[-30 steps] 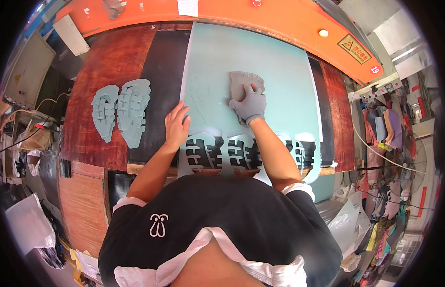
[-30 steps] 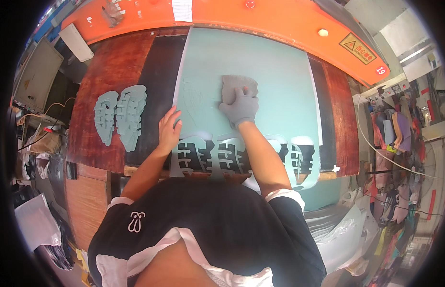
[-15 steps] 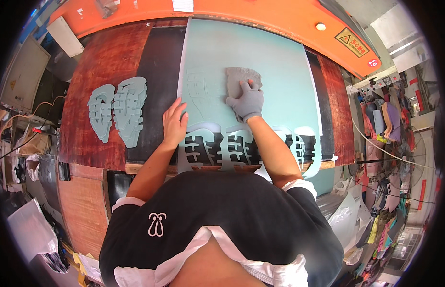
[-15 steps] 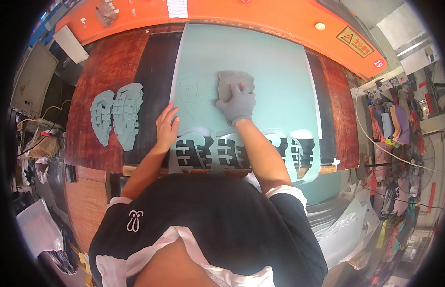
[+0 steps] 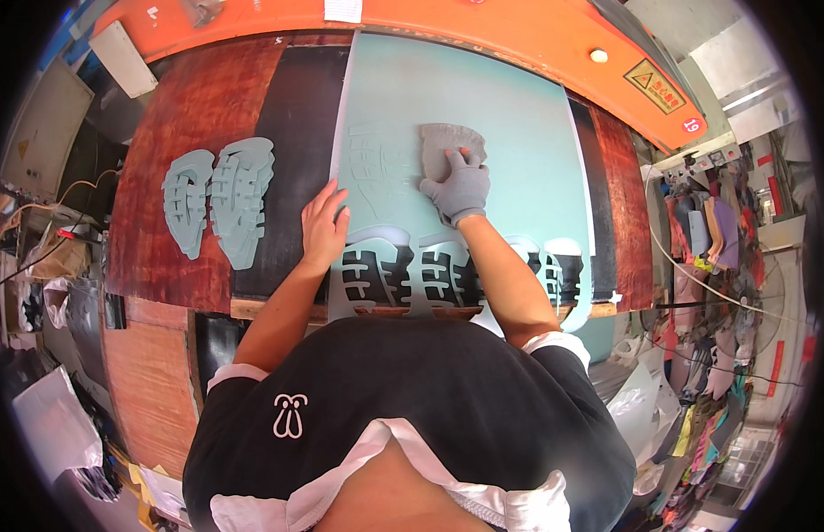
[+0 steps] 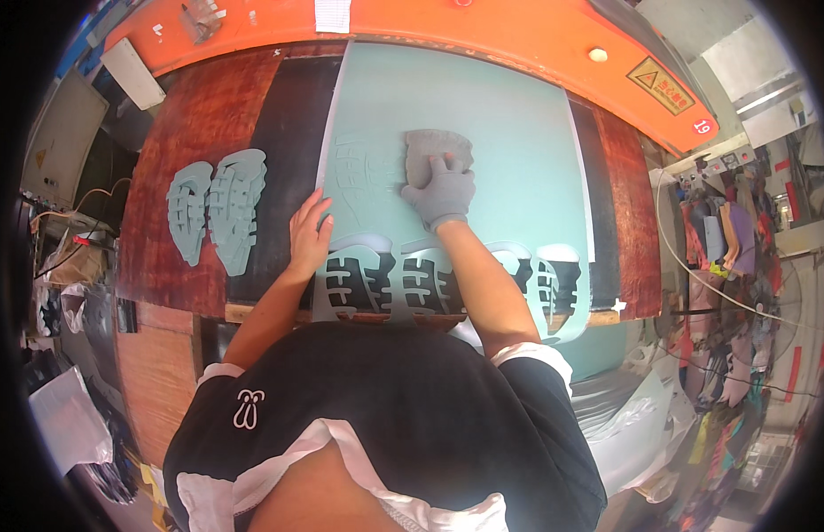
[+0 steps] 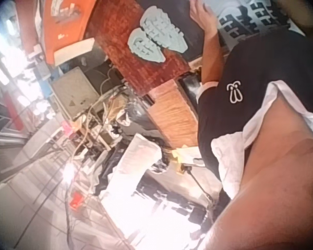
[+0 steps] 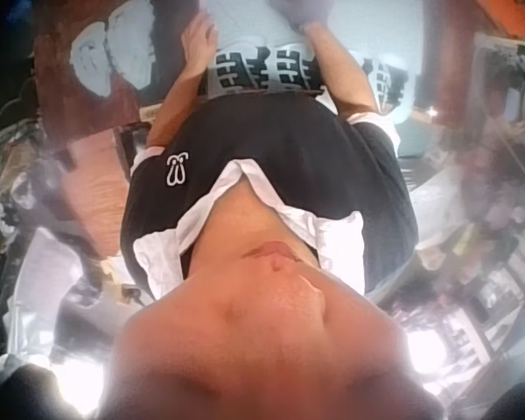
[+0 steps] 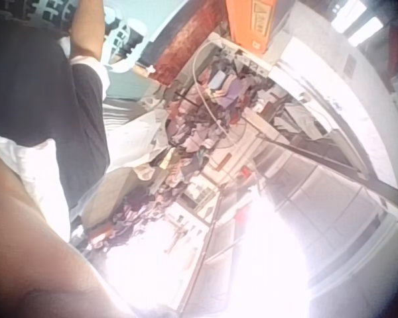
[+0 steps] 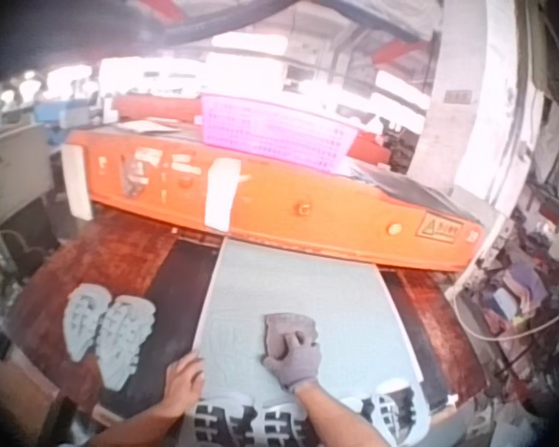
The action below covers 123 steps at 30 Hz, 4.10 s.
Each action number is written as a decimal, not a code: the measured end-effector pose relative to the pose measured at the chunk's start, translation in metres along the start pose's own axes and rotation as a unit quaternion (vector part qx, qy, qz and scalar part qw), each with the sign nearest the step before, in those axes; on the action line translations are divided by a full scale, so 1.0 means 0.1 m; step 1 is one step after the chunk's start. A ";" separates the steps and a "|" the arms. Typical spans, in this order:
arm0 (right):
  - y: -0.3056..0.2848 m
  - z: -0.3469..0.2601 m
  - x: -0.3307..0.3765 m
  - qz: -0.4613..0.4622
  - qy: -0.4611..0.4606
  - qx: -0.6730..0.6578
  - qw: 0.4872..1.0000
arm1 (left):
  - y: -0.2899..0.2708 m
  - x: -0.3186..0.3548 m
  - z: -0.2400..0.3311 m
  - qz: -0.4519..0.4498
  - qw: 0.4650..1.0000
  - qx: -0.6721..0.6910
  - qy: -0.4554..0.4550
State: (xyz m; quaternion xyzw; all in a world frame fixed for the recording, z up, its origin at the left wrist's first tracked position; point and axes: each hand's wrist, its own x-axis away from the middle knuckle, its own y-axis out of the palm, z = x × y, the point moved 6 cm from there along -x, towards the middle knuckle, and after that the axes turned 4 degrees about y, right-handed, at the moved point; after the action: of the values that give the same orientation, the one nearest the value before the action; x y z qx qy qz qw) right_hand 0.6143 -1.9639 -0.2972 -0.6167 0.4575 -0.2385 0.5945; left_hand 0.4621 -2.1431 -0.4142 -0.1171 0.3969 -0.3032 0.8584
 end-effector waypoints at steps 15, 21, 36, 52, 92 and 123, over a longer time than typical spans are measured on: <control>-0.46 1.60 0.49 0.223 -0.069 -0.091 0.968 | -0.49 0.58 0.21 -0.024 0.999 0.005 -0.027; -0.57 3.01 1.82 0.229 0.149 0.031 0.961 | -0.65 1.15 0.36 -0.033 0.991 -0.126 0.000; -0.30 3.02 1.75 0.368 0.020 0.049 0.928 | -0.56 1.32 0.23 0.124 0.973 -0.185 0.054; -1.06 3.65 1.27 0.388 -0.151 -0.276 0.866 | -0.53 1.53 0.04 0.221 0.936 -0.272 0.018; -0.47 4.89 4.07 0.260 0.065 -0.076 0.960 | -0.97 4.36 1.44 0.139 0.965 -0.222 0.009; -0.08 1.35 4.25 -0.059 -0.032 -0.433 0.899 | -0.19 4.35 2.17 -0.059 0.974 -0.185 0.117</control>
State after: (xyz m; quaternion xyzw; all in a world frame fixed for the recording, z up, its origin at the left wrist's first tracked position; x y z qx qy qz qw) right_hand 0.9288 -2.2558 -0.4197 -0.8463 0.4592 -0.0311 0.2681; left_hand 0.8355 -2.4332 -0.5283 -0.2614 0.5359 -0.2863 0.7501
